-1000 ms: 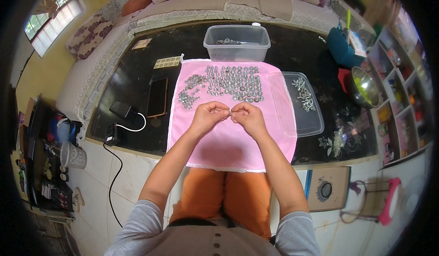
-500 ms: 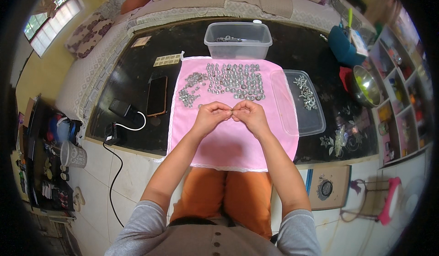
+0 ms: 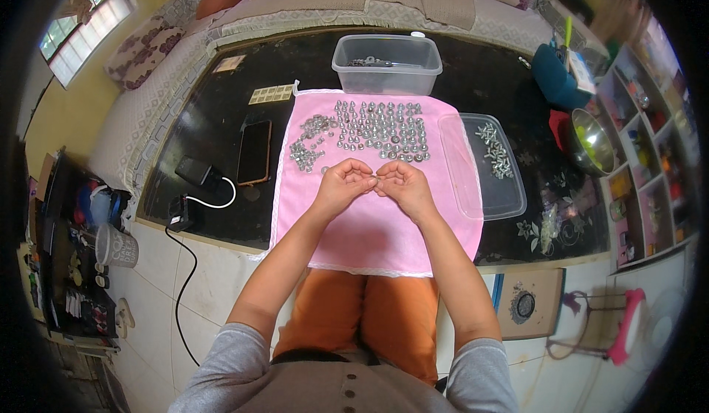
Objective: The person assembles small keychains by hand, attaching metal ring components to small silver decorative pieces on a pink cloth workspace and then placing the finished items into a plastic container.
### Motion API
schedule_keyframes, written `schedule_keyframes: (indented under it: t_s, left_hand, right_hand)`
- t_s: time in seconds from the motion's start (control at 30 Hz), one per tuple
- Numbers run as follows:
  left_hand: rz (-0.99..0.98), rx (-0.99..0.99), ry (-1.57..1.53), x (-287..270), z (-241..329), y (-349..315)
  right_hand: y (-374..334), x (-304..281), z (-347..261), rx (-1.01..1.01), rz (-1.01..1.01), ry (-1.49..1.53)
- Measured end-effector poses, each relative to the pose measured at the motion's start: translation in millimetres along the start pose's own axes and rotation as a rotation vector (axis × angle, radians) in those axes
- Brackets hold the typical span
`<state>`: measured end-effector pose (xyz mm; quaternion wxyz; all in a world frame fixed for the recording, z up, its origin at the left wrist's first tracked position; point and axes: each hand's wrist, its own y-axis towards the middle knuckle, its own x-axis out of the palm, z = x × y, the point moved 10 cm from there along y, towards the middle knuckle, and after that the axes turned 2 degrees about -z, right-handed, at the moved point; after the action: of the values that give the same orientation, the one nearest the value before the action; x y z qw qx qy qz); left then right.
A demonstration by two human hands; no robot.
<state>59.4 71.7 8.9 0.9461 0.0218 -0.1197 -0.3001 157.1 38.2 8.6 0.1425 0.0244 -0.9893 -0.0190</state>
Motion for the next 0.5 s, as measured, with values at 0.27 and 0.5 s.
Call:
schedule_keyframes:
  t_s: [0.27,0.5]
  left_hand:
    - [0.057,0.054,0.206,1,9,-3]
    - [0.155,0.078,0.439,-34,27,-3]
  right_hand:
    - [1,-1,0,-0.002,-0.002,-0.009]
    - [2,-2,-1,0.003,0.01,0.047]
